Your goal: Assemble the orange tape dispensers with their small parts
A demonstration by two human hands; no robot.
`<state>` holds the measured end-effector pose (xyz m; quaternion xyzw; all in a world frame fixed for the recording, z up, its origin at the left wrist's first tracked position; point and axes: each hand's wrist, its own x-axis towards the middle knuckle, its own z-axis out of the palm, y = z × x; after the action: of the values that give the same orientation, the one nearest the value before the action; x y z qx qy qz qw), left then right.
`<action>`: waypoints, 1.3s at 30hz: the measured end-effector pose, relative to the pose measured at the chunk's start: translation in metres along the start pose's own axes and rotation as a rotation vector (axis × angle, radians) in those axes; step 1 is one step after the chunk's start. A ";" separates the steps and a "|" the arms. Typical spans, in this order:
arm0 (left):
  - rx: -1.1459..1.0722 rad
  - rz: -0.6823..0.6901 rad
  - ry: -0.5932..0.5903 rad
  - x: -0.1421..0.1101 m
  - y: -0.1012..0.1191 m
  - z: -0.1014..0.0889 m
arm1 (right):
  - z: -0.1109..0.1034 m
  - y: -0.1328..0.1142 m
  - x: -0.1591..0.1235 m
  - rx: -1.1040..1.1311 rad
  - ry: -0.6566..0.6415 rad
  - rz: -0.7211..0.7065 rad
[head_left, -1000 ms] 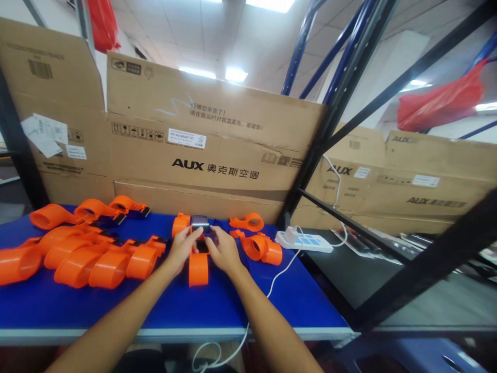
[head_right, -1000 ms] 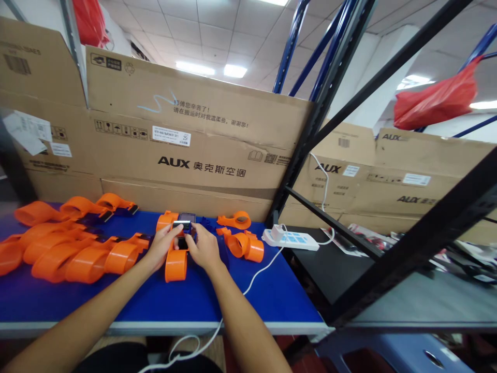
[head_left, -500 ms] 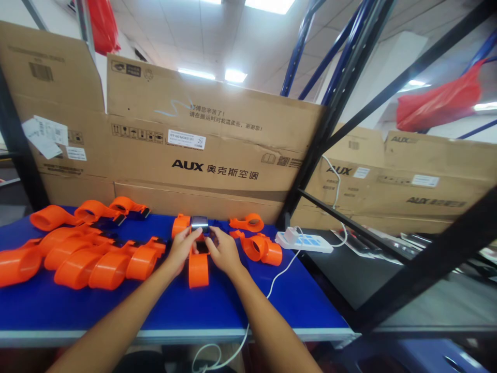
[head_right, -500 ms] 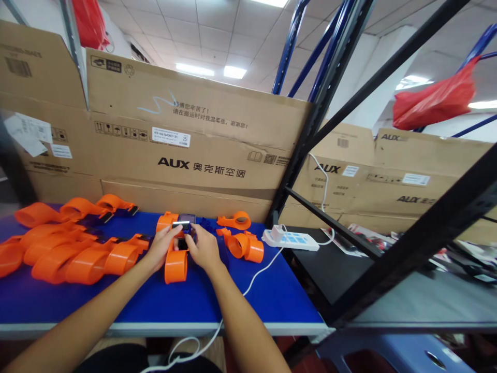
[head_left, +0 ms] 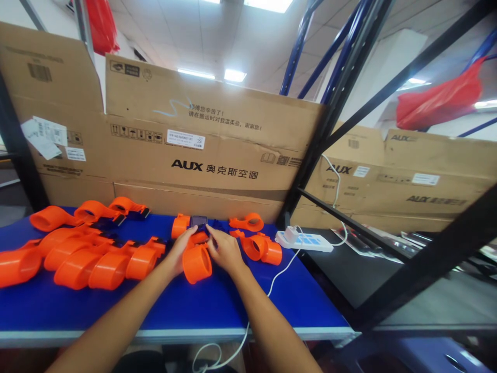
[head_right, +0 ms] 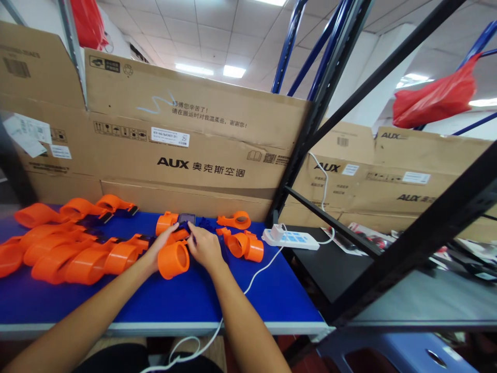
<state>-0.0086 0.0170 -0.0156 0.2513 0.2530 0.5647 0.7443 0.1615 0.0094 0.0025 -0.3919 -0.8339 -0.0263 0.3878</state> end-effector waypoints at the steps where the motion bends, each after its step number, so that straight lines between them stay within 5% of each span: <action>1: -0.010 -0.010 -0.001 -0.001 0.000 0.000 | -0.001 0.000 0.000 -0.022 -0.004 -0.002; 11: -0.055 -0.111 -0.047 -0.011 0.002 0.010 | 0.000 -0.001 -0.001 -0.259 -0.052 -0.007; 22: -0.037 -0.123 -0.059 -0.012 0.002 0.012 | 0.007 0.004 -0.001 -0.250 -0.058 -0.026; 39: 0.116 0.077 0.062 -0.002 -0.004 0.000 | -0.004 0.005 0.000 -0.128 -0.021 0.005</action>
<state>-0.0064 0.0137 -0.0185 0.2860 0.2983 0.5849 0.6979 0.1674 0.0113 0.0037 -0.4183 -0.8335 -0.0745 0.3531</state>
